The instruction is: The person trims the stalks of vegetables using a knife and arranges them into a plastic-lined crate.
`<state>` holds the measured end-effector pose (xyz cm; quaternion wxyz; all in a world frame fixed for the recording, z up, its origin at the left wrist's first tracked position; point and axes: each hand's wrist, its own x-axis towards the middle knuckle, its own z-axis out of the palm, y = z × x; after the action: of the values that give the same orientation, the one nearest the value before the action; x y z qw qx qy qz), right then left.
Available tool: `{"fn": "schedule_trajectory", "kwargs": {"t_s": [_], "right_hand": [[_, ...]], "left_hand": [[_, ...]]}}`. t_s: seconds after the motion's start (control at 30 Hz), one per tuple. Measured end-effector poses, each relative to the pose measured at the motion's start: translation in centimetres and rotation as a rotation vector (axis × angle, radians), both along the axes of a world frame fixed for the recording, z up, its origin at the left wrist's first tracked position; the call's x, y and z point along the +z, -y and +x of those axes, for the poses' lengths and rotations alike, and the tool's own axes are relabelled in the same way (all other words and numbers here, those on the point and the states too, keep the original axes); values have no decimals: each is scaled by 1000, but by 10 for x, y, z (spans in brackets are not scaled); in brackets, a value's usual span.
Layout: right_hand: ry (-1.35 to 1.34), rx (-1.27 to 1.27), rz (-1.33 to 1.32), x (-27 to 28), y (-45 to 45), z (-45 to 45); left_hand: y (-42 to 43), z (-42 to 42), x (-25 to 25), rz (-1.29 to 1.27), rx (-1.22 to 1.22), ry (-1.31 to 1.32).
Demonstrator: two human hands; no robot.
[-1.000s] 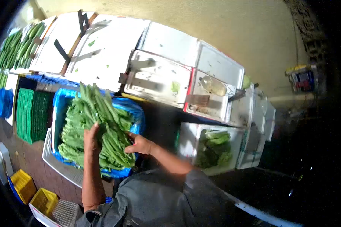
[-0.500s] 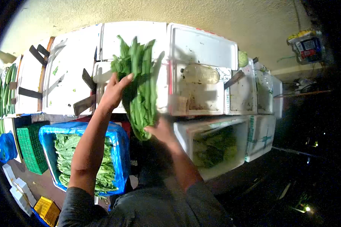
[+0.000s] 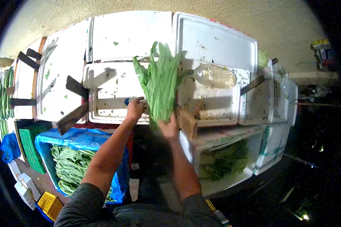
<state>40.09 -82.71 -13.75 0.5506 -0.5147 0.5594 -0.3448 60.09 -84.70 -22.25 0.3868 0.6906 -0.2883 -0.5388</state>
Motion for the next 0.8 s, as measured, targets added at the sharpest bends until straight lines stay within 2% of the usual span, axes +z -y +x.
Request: {"fn": "schedule_trajectory", "kwargs": {"t_s": [0.03, 0.13, 0.17, 0.27, 0.4, 0.53, 0.63, 0.73, 0.8], "right_hand": [[-136, 57, -166, 17, 1, 1], [-411, -21, -186, 12, -13, -1], [-400, -55, -70, -13, -20, -9], [-490, -89, -54, -5, -40, -10], [-539, -165, -192, -19, -54, -7], [-581, -142, -8, -18, -51, -21], [-436, -173, 77, 10, -42, -20], [-519, -142, -129, -10, -46, -25], [-485, -139, -97, -23, -48, -30]], "left_hand": [[7, -3, 14, -17, -30, 116], [24, -15, 18, -97, -88, 428], [29, -19, 14, -57, -64, 526], [33, -24, 24, -50, -80, 534], [35, -28, 30, -41, -81, 506], [36, -31, 29, -83, -198, 685], [33, -26, 40, -120, -260, 718], [41, -29, 40, -13, -287, 764], [43, -32, 37, -23, -252, 781]]}}
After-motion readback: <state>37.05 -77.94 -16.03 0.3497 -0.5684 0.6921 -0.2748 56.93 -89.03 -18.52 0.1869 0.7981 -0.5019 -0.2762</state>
